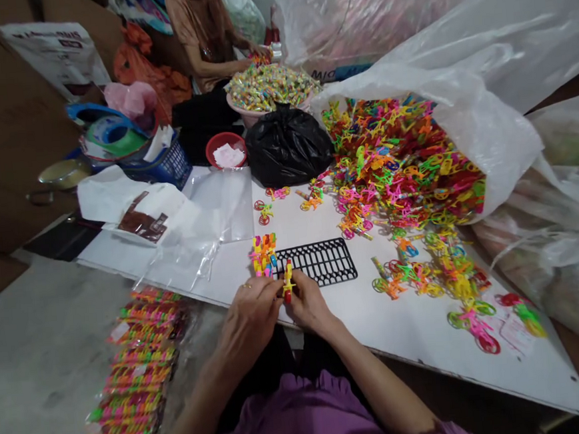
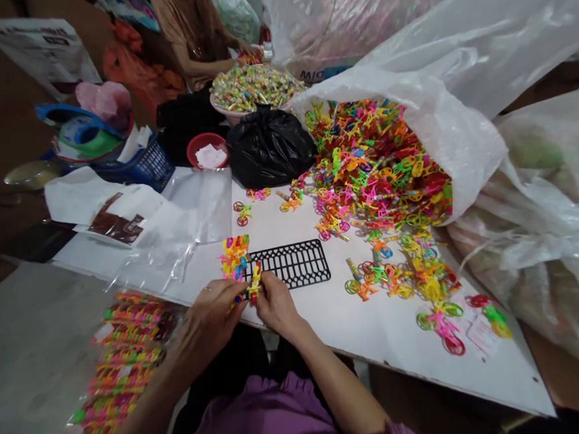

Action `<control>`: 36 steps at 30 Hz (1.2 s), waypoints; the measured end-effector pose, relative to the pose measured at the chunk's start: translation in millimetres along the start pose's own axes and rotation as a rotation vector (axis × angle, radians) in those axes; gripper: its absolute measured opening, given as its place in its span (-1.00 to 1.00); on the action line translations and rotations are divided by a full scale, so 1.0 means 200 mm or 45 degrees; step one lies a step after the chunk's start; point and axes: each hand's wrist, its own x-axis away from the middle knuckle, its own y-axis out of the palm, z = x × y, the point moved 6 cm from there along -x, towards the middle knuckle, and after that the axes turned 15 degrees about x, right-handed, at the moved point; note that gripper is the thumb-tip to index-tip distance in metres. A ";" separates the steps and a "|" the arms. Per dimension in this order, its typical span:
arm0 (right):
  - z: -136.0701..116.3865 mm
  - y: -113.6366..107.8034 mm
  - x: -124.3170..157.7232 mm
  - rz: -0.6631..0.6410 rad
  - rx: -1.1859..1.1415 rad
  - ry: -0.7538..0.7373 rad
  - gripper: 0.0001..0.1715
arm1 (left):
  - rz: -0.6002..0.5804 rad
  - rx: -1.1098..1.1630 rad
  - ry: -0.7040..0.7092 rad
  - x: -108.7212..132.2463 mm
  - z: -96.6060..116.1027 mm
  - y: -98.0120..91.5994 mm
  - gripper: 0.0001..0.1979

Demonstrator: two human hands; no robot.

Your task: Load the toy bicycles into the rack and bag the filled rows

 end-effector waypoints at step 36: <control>0.22 -0.36 -0.93 -0.113 1.263 0.125 -0.73 | -0.102 -0.008 0.246 0.02 -0.11 -0.04 -0.79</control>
